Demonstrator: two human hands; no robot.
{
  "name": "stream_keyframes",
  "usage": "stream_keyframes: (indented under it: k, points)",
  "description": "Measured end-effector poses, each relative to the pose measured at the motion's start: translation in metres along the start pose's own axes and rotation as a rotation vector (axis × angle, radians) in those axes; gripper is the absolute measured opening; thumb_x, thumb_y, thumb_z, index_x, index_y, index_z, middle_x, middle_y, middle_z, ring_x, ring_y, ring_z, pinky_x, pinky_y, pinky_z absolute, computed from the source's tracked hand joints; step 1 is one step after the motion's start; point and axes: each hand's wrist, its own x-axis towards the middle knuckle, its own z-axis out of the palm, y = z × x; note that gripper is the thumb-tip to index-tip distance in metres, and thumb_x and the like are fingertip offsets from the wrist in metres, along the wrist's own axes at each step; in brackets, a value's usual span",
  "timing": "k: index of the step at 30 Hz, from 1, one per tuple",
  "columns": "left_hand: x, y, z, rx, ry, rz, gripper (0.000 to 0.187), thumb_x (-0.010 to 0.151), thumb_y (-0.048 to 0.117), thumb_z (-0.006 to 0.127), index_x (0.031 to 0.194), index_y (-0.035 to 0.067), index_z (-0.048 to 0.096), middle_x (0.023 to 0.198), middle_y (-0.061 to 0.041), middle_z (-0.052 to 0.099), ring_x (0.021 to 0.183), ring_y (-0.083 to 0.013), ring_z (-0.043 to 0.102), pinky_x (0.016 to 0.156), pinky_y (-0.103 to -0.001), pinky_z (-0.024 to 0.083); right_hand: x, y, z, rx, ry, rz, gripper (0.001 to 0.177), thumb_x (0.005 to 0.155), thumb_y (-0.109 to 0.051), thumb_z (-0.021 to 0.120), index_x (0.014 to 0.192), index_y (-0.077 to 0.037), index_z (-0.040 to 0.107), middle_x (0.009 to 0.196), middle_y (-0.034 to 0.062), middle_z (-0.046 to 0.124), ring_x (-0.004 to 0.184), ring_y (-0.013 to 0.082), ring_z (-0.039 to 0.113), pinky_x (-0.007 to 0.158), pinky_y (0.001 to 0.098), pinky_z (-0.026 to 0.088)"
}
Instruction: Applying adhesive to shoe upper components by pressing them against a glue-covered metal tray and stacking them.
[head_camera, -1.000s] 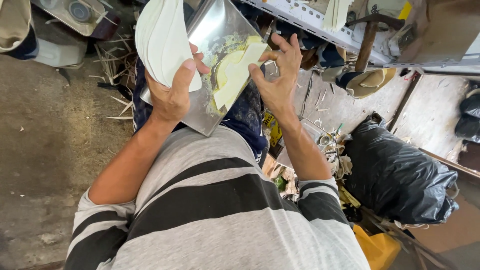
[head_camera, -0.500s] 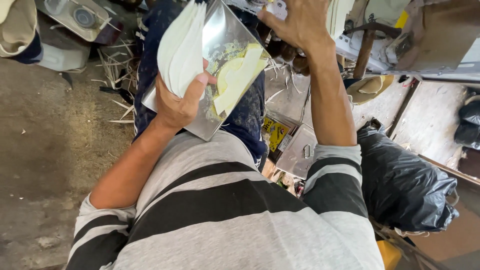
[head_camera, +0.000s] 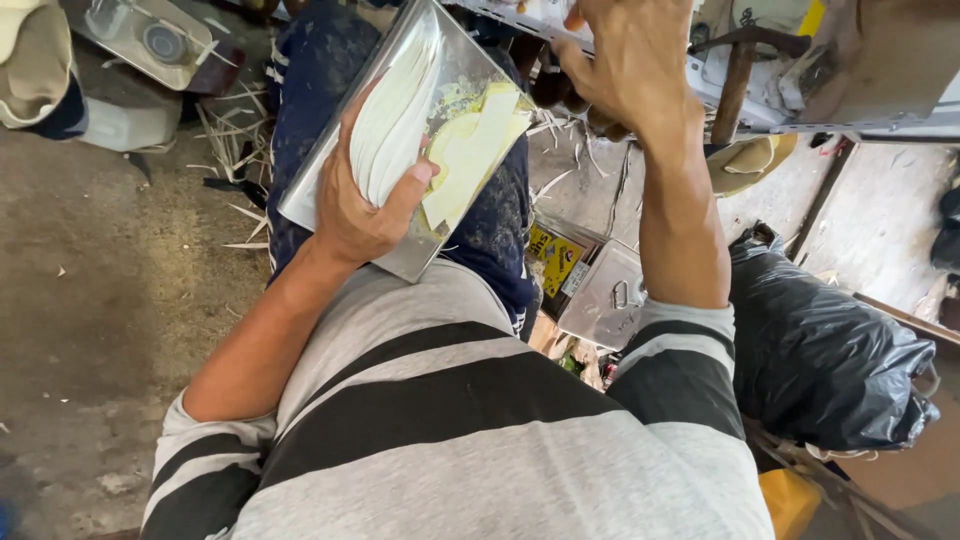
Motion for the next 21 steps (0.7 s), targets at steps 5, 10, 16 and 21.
stream_keyframes:
  k: [5, 10, 16, 21]
  points:
    - [0.001, 0.009, -0.003, 0.038, -0.063, 0.036, 0.069, 0.106, 0.037, 0.060, 0.159, 0.009, 0.025, 0.122, -0.020, 0.072, 0.106, -0.0329, 0.078, 0.092, -0.046, 0.068, -0.032, -0.046, -0.030, 0.403, 0.377, -0.143, 0.042, 0.115, -0.031, 0.046, 0.110, 0.004, 0.068, 0.114, 0.0205, 0.058, 0.110, 0.0332, 0.053, 0.092, 0.0513, 0.040]
    - [0.003, 0.009, 0.000, 0.164, -0.192, 0.057, 0.066, 0.106, 0.040, 0.052, 0.158, 0.007, 0.026, 0.147, -0.019, 0.061, 0.078, -0.0252, 0.074, 0.053, -0.032, 0.057, -0.064, -0.072, 0.036, 0.616, 0.239, -0.187, 0.035, 0.109, -0.040, 0.061, 0.109, -0.015, 0.085, 0.161, 0.0172, 0.039, 0.156, 0.0324, 0.025, 0.130, 0.0615, 0.020]
    - [0.003, 0.009, 0.003, 0.220, -0.213, 0.036, 0.067, 0.106, 0.041, 0.051, 0.160, 0.010, 0.027, 0.154, -0.019, 0.057, 0.106, -0.0323, 0.074, 0.077, -0.040, 0.060, -0.073, -0.060, 0.084, 0.431, 0.171, -0.006, 0.061, 0.111, -0.066, 0.032, 0.162, -0.035, 0.045, 0.174, 0.0143, 0.013, 0.163, 0.0367, 0.001, 0.135, 0.0729, 0.013]
    - [0.001, 0.005, 0.002, 0.148, -0.212, -0.002, 0.065, 0.108, 0.041, 0.050, 0.160, 0.014, 0.022, 0.138, -0.021, 0.064, 0.085, -0.0264, 0.076, 0.064, -0.035, 0.066, -0.100, -0.065, 0.110, 0.222, 0.293, -0.212, 0.061, 0.111, -0.073, 0.026, 0.166, -0.047, 0.023, 0.176, 0.0087, -0.002, 0.165, 0.0335, -0.004, 0.134, 0.0689, 0.004]
